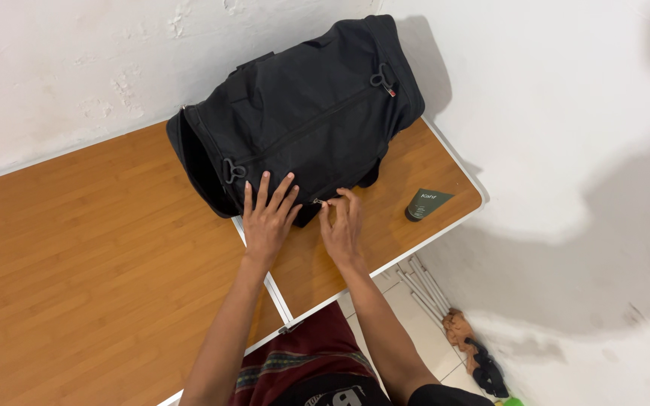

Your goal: The person unzips a black duffel bag, removes several toiletries and a black shirt, and then folds the shirt and a child-sized onesie on a wooden table.

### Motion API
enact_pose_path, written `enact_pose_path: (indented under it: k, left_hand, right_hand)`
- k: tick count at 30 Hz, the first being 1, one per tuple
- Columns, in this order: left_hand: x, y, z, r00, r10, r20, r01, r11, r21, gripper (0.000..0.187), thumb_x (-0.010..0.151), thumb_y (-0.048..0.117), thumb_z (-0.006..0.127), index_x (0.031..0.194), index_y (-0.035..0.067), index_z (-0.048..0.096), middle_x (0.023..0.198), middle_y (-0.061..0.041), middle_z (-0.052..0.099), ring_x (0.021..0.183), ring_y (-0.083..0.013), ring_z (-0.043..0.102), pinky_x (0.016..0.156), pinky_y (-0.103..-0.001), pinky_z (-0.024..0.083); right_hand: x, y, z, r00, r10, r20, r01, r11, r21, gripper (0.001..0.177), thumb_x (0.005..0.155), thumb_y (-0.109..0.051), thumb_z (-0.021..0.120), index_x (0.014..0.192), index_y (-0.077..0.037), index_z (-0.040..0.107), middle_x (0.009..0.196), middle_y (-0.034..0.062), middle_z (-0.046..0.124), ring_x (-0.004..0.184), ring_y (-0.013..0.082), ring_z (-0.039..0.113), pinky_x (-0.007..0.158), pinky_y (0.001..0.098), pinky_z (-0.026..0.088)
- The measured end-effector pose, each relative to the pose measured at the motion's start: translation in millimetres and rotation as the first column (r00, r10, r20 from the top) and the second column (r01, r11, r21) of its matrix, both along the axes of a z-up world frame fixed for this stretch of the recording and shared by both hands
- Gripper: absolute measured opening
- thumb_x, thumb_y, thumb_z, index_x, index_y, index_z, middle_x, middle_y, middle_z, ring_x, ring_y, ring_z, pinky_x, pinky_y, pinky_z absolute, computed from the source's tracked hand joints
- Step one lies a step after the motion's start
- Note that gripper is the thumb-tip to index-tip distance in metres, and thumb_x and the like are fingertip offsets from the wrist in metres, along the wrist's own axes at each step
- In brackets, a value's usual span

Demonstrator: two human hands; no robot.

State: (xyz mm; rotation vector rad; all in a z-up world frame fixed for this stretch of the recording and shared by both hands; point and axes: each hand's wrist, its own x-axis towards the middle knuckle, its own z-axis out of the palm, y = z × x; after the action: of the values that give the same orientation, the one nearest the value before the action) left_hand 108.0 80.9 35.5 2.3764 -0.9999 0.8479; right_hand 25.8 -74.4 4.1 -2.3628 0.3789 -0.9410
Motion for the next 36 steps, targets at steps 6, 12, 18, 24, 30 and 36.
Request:
enact_pose_path:
  k: [6, 12, 18, 24, 30, 36]
  left_hand:
    - [-7, -1, 2, 0.999, 0.043, -0.001, -0.043, 0.999, 0.001, 0.037, 0.087, 0.032, 0.080, 0.121, 0.018, 0.078, 0.150, 0.009, 0.056, 0.149, -0.0289, 0.040, 0.123, -0.065, 0.022]
    - [-8, -16, -4, 0.998, 0.067, 0.014, -0.066, 0.996, -0.065, 0.036, 0.088, 0.037, 0.081, 0.113, 0.011, 0.078, 0.149, 0.005, 0.058, 0.147, -0.0363, 0.040, 0.122, -0.067, 0.015]
    - [-11, -33, -9, 0.996, 0.083, 0.011, -0.082, 0.991, -0.107, 0.027, 0.089, 0.036, 0.082, 0.101, 0.012, 0.079, 0.142, -0.006, 0.063, 0.140, -0.0347, 0.047, 0.123, -0.063, 0.018]
    - [-7, -42, -10, 0.999, -0.030, 0.032, 0.033, 0.995, -0.091, 0.005, 0.090, 0.019, 0.080, 0.094, 0.017, 0.078, 0.142, -0.008, 0.061, 0.145, -0.0297, 0.045, 0.128, -0.054, 0.024]
    - [-9, -48, -5, 0.994, -0.106, -0.038, 0.105, 0.994, -0.015, 0.014, 0.089, 0.013, 0.073, 0.099, 0.019, 0.080, 0.158, -0.009, 0.049, 0.153, -0.0303, 0.033, 0.127, -0.055, 0.023]
    - [-12, -50, 4, 0.998, -0.033, -0.051, 0.032, 0.999, -0.038, 0.024, 0.093, 0.030, 0.073, 0.113, 0.018, 0.081, 0.164, -0.010, 0.039, 0.155, -0.0322, 0.028, 0.126, -0.056, 0.020]
  right_hand:
    - [8, -17, 7, 0.989, -0.114, 0.090, 0.096, 0.977, 0.190, 0.010, 0.106, -0.008, 0.055, 0.112, 0.000, 0.052, 0.123, 0.0191, 0.053, 0.111, 0.0343, 0.062, 0.096, 0.0445, 0.052]
    - [11, -52, 22, 0.973, -0.201, 0.116, 0.188, 0.975, 0.115, 0.011, 0.105, -0.007, 0.057, 0.108, 0.001, 0.050, 0.119, 0.0206, 0.054, 0.108, 0.0382, 0.060, 0.090, 0.0457, 0.049]
    - [15, -79, 42, 0.942, -0.331, 0.048, 0.318, 0.932, 0.173, 0.011, 0.104, -0.010, 0.061, 0.108, -0.002, 0.055, 0.111, 0.0158, 0.055, 0.100, 0.0304, 0.062, 0.088, 0.0435, 0.049]
    - [13, -65, 36, 0.916, -0.378, 0.136, 0.386, 0.922, -0.037, 0.025, 0.096, -0.017, 0.068, 0.114, -0.005, 0.055, 0.117, 0.0140, 0.055, 0.113, 0.0342, 0.054, 0.094, 0.0505, 0.041]
    - [5, -34, 16, 0.991, -0.107, 0.077, 0.122, 0.965, -0.234, 0.012, 0.093, -0.020, 0.072, 0.102, -0.011, 0.071, 0.120, 0.0037, 0.063, 0.116, 0.0269, 0.053, 0.097, 0.0456, 0.036]
    - [-2, -23, 22, 0.995, -0.098, -0.014, 0.090, 0.953, -0.289, 0.017, 0.089, -0.021, 0.074, 0.103, -0.010, 0.076, 0.123, 0.0043, 0.063, 0.118, 0.0283, 0.048, 0.096, 0.0467, 0.034]
